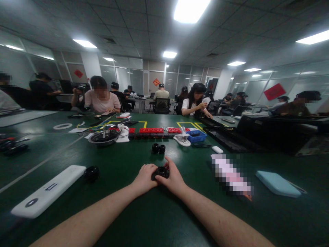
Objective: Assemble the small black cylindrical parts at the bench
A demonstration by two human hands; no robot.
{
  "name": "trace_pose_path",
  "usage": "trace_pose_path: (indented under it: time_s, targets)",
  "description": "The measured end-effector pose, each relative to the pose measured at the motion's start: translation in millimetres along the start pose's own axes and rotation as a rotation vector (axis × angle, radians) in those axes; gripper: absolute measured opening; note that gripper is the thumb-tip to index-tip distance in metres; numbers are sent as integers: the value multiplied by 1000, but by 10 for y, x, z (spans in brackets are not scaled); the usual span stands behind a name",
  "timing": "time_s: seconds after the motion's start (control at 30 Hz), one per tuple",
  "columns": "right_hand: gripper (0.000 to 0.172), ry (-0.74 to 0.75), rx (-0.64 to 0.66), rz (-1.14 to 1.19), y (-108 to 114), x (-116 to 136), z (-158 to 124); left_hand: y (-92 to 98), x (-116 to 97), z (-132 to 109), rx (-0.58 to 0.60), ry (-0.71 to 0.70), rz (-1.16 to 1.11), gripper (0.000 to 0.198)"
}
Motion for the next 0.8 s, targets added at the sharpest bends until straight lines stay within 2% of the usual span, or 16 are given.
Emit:
trace_pose_path:
  time_s: [0.17,0.27,0.6,0.8]
  targets:
    - [67,36,52,75,29,25,-14,-3,-5,-2,-7,8,6,34]
    - [69,85,88,117,49,29,-32,-3,-7,-3,-7,11,7,34]
    - [71,17,-27,-43,9,1,-5,18,-21,-13,9,14,-10,34]
    - [66,74,78,138,43,-1,-14,9,-14,-16,-19,-2,5,37]
Point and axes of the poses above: each hand's wrist, its own z-axis towards the middle knuckle, its own y-axis out of the back of the hand, x = y × z, the point moved 1 cm from there along z, towards the middle knuckle, and after that the axes turned 1 degree about y, right-handed, at the moved point
